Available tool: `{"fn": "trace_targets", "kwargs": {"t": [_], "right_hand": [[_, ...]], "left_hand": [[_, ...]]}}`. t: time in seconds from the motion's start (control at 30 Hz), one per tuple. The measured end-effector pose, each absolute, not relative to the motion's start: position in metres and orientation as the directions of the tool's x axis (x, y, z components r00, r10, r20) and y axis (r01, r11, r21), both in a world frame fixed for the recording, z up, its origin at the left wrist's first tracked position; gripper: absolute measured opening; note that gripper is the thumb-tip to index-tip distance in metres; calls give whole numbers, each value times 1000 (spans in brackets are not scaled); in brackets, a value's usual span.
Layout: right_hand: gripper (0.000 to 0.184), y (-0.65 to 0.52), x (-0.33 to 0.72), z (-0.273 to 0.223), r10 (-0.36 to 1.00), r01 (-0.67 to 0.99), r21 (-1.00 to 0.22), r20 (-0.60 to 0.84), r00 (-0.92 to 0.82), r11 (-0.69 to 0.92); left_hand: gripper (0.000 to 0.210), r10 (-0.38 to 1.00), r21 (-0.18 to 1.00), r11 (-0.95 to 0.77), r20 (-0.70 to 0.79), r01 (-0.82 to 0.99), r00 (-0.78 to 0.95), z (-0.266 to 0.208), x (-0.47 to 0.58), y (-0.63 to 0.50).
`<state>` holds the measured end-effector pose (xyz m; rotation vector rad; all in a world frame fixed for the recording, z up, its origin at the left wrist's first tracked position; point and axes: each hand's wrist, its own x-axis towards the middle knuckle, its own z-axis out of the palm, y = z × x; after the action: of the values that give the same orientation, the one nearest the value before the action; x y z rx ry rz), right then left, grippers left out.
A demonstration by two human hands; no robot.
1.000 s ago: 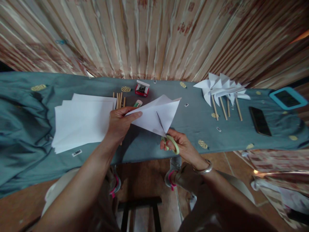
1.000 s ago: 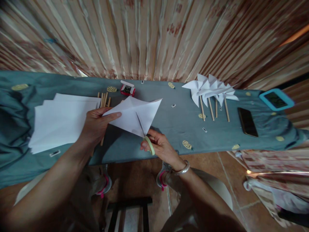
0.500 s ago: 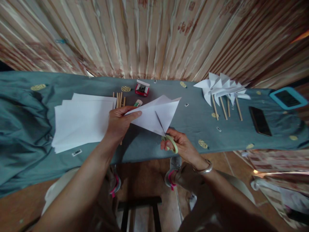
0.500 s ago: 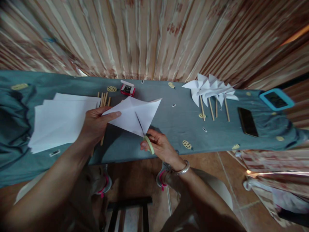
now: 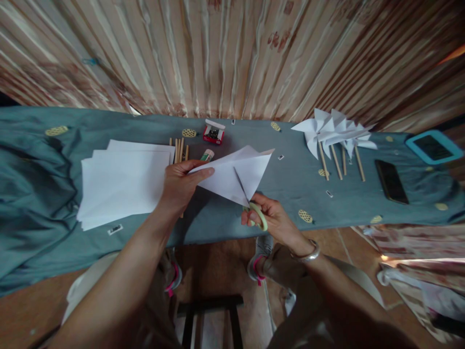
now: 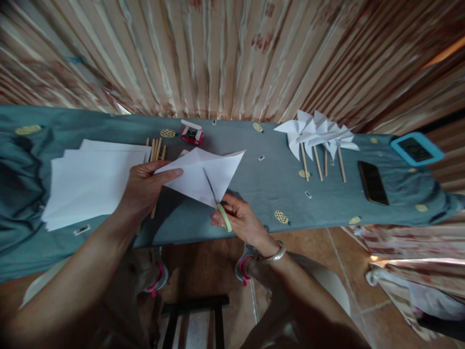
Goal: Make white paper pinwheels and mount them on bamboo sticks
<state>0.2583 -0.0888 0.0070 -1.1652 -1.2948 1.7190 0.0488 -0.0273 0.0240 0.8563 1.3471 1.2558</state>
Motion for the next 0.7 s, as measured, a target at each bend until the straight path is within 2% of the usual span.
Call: {"fn": "trace_targets", "kwargs": {"t": [0.53,0.7], "right_hand": [[47,-89,258,5,896,12,-966,-245,-370,-259],[46,-89,258,5,898,12,-965,-248,-364,-262]], "left_hand": [[35,960,971,193,-216,-138,-177,24,49,-28],[30,965,975,165,-192,-151,-181,23,49,-28]]}}
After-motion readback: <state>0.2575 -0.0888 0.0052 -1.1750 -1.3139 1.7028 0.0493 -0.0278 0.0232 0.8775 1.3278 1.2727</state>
